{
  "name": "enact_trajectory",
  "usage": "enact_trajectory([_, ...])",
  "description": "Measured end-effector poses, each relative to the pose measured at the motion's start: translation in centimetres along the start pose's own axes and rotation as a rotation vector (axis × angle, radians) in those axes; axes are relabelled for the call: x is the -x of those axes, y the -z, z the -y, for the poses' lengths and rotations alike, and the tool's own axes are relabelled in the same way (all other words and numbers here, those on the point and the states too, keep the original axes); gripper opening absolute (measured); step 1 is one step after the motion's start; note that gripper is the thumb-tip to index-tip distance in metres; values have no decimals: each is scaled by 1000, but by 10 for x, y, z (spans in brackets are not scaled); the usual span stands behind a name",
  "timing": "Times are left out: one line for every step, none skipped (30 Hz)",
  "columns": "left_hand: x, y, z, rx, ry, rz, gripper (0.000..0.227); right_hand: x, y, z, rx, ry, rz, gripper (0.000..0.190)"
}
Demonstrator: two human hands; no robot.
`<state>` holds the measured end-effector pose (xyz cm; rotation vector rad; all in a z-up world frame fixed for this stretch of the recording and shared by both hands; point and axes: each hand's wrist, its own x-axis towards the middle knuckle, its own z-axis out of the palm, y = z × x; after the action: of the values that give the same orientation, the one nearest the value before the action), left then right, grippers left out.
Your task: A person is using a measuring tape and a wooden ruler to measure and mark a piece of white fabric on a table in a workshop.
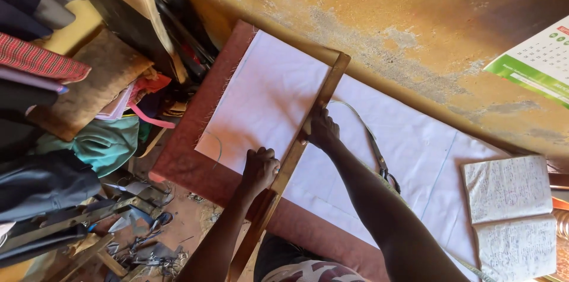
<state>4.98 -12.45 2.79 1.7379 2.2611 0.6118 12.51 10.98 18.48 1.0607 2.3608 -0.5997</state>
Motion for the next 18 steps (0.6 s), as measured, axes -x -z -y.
enact_trajectory([3,4,-2,-15,-6,-8,13,-4,-4,-3,-1,0,-6,118])
enact_trajectory([5,7,-4,-31,-13,-17,13,-9,-9,-5,-2,0,-11,125])
enact_trajectory([5,8,-4,-31,-9,-22,13,-8,-8,-4,2,4,-13,125])
enact_trajectory([6,8,-4,-35,-10,-30,12,-7,-8,-3,12,7,-14,123])
enact_trajectory([8,8,-6,-36,-7,-37,12,-6,-9,-3,22,10,-11,121])
enact_trajectory([6,13,-6,-34,-1,-41,12,-8,-10,-3,29,14,-10,121])
enact_trajectory([7,18,-8,-22,10,-57,14,-8,-12,-4,-4,-2,-20,126])
enact_trajectory([7,24,-9,-9,20,-73,16,-8,-15,-5,-37,-17,-30,132])
enact_trajectory([16,22,-10,-6,24,-77,16,0,-18,-5,-30,-16,-30,132])
enact_trajectory([25,22,-12,47,82,-167,11,9,-21,-5,-27,-23,-56,114])
enact_trajectory([25,23,-9,93,134,-265,14,12,-18,-4,-27,-27,-95,97])
enact_trajectory([32,25,-11,91,130,-279,14,7,-33,-6,-22,-22,-108,97])
enact_trajectory([43,27,-15,162,179,-314,15,3,-50,-7,-15,6,-110,81])
enact_trajectory([54,27,-19,233,228,-348,17,-1,-67,-9,-8,34,-112,64])
enact_trajectory([60,22,-20,230,231,-348,17,-3,-80,-11,-9,37,-109,64])
enact_trajectory([66,17,-21,312,257,-360,17,-5,-93,-14,21,99,-163,45])
enact_trajectory([73,11,-21,395,278,-366,17,-6,-107,-15,46,156,-217,28])
enact_trajectory([73,8,-18,392,278,-361,17,-7,-115,-12,41,155,-215,28])
